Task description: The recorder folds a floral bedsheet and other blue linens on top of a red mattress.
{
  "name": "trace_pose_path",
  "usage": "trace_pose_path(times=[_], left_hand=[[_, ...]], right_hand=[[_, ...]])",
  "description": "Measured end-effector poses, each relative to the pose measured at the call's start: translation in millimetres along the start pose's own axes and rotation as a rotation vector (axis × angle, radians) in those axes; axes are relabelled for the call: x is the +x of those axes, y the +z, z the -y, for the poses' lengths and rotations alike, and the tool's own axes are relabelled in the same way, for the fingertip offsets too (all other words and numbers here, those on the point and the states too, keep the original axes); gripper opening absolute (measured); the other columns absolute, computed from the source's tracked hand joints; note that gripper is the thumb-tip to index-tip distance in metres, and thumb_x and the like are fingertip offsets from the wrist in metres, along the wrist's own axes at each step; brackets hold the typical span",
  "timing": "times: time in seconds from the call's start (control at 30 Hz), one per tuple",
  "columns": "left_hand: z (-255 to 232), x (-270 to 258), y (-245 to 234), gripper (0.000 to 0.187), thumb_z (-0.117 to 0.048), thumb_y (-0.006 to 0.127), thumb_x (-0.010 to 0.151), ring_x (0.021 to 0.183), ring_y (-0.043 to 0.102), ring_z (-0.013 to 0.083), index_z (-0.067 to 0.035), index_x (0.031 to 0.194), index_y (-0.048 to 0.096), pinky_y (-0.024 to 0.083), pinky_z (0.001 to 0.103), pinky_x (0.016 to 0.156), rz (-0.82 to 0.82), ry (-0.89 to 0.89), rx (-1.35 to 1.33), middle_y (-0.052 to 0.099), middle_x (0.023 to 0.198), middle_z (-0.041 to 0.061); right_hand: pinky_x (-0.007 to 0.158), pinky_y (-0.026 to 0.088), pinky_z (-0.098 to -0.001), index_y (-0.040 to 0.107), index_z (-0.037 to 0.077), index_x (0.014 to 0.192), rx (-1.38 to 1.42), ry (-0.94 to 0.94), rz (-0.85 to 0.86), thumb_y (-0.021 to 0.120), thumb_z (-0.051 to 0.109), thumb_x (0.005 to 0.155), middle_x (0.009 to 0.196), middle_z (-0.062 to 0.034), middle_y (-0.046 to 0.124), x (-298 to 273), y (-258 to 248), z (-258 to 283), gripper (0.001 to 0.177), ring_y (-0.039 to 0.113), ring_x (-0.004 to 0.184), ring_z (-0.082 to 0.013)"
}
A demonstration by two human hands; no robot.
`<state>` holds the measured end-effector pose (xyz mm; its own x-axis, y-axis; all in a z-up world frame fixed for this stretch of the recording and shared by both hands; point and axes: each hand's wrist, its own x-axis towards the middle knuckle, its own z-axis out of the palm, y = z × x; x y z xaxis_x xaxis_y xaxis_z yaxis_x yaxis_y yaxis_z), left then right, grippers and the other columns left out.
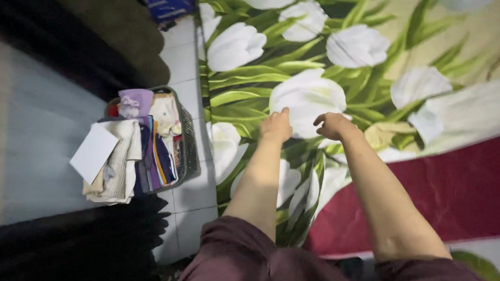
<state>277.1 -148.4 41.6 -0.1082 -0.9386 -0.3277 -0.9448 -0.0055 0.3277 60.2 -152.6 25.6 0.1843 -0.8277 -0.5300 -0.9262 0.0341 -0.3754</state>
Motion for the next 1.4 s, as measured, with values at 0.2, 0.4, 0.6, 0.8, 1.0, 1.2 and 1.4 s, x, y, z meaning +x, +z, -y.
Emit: trace_pose_path(times=[0.2, 0.4, 0.6, 0.8, 1.0, 1.2, 1.4], left_hand=[[16.8, -72.2, 6.6, 0.055, -0.019, 0.066, 0.087, 0.116, 0.065, 0.0371, -0.022, 0.14, 0.049, 0.053, 0.051, 0.093, 0.181, 0.012, 0.026, 0.066, 0.125, 0.017], [62.0, -82.9, 72.8, 0.059, -0.015, 0.063, 0.09, 0.115, 0.067, 0.0365, -0.026, 0.145, 0.047, 0.055, 0.05, 0.093, 0.188, 0.043, 0.034, 0.068, 0.126, 0.017], [102.3, -78.0, 131.8, 0.058, -0.014, 0.063, 0.089, 0.111, 0.069, 0.0352, -0.025, 0.144, 0.049, 0.056, 0.049, 0.089, 0.229, 0.154, 0.07, 0.067, 0.125, 0.016], [131.3, -94.7, 169.8, 0.049, -0.012, 0.059, 0.093, 0.109, 0.071, 0.0342, -0.026, 0.14, 0.056, 0.057, 0.049, 0.089, 0.259, 0.253, 0.079, 0.072, 0.119, 0.016], [144.6, -140.7, 123.6, 0.066, -0.059, 0.081, 0.078, 0.117, 0.066, 0.0304, -0.015, 0.125, 0.064, 0.053, 0.047, 0.095, 0.454, 0.264, 0.109, 0.069, 0.122, 0.012], [143.7, -159.6, 101.7, 0.09, -0.056, 0.08, 0.064, 0.109, 0.07, 0.0304, -0.006, 0.134, 0.057, 0.052, 0.059, 0.086, 0.026, 0.177, 0.193, 0.069, 0.121, 0.013], [160.1, -82.1, 138.4, 0.019, -0.016, 0.053, 0.108, 0.086, 0.075, 0.0328, -0.016, 0.126, 0.059, 0.061, 0.048, 0.071, -0.176, 0.217, 0.197, 0.077, 0.098, 0.014]], right_hand=[[0.102, 0.053, -0.0418, 0.06, 0.025, 0.142, 0.068, -0.125, -0.092, 0.088, 0.019, 0.07, 0.129, -0.0174, 0.068, -51.7, 69.9, 19.2, 0.077, 0.065, 0.119, -0.0351], [0.102, 0.053, -0.0426, 0.044, 0.032, 0.147, 0.057, -0.265, 0.024, 0.098, 0.011, 0.046, 0.147, -0.0147, 0.05, -2.1, 226.0, -22.4, 0.117, 0.056, 0.129, -0.0377], [0.106, 0.051, -0.0432, 0.04, 0.044, 0.149, -0.074, 0.033, 0.221, 0.097, 0.02, 0.063, 0.149, -0.0071, 0.048, -58.5, 270.8, 42.6, 0.106, 0.058, 0.13, -0.0349], [0.096, 0.056, -0.045, 0.072, 0.031, 0.119, -0.151, 0.045, 0.015, 0.05, 0.019, 0.097, 0.124, -0.0087, 0.072, -57.0, 377.2, 31.5, 0.033, 0.071, 0.112, -0.033], [0.086, 0.056, -0.0497, 0.072, 0.012, 0.095, -0.045, -0.01, -0.262, 0.059, 0.015, 0.088, 0.104, -0.0187, 0.074, -27.6, 366.2, 4.8, 0.015, 0.069, 0.102, -0.0389], [0.077, 0.051, -0.0484, 0.061, 0.0, 0.104, 0.321, -0.114, -1.044, 0.064, 0.006, 0.097, 0.097, -0.0256, 0.065, -39.6, 182.5, 75.5, 0.01, 0.064, 0.09, -0.046], [0.08, 0.053, -0.0444, 0.055, 0.001, 0.107, 0.385, -0.067, -1.115, 0.062, 0.002, 0.096, 0.093, -0.0221, 0.066, -74.9, 77.7, 120.7, 0.013, 0.066, 0.086, -0.0396]])
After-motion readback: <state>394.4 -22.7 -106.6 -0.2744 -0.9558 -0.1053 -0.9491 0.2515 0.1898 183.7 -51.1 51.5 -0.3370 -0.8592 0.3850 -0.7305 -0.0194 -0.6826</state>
